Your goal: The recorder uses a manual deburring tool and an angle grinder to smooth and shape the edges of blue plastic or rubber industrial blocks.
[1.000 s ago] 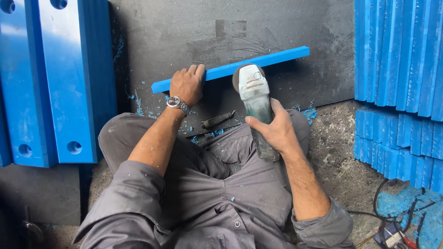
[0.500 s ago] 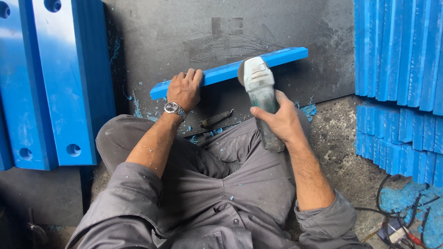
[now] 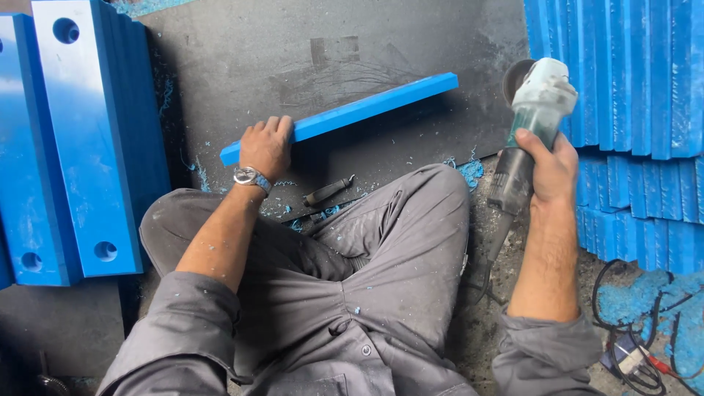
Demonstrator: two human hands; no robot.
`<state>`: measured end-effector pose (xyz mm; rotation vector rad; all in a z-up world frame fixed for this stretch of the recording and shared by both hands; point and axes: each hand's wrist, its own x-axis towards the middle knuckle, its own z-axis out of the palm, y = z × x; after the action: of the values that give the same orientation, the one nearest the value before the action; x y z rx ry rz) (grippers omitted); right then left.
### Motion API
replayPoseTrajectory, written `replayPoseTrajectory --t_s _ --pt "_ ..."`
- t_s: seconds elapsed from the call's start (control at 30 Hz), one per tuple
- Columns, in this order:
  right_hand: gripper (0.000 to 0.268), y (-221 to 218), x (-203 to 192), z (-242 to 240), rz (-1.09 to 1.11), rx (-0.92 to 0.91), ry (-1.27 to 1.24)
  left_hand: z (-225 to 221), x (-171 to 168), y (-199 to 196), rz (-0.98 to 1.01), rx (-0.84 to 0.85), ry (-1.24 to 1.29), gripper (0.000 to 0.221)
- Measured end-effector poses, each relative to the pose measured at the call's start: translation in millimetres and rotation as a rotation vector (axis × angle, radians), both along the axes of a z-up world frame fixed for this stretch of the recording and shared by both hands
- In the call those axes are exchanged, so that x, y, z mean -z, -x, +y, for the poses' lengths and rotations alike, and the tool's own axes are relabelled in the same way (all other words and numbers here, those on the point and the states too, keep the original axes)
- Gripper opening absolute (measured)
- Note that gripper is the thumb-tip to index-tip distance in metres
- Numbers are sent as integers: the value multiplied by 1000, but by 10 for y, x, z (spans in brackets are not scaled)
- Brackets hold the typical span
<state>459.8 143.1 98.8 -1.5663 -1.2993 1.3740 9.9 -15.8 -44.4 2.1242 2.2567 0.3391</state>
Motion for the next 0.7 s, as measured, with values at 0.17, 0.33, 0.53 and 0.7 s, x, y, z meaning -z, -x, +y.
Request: replayPoseTrajectory --t_s 0.17,0.33,0.53,0.7 --pt "51 -158 -326 -570 304 -9 38 -223 -155 398 -27 -268 169 23" --pt "55 -184 -538 -984 312 -80 16 -186 -650 644 -77 -230 87 38" --pt "56 -310 -672 -1365 249 -151 -63 -154 -1908 608 114 -26 -262 46" --pt "55 -210 -701 -1712 246 -143 -101 -230 -2705 -34 94 168 -546 45"
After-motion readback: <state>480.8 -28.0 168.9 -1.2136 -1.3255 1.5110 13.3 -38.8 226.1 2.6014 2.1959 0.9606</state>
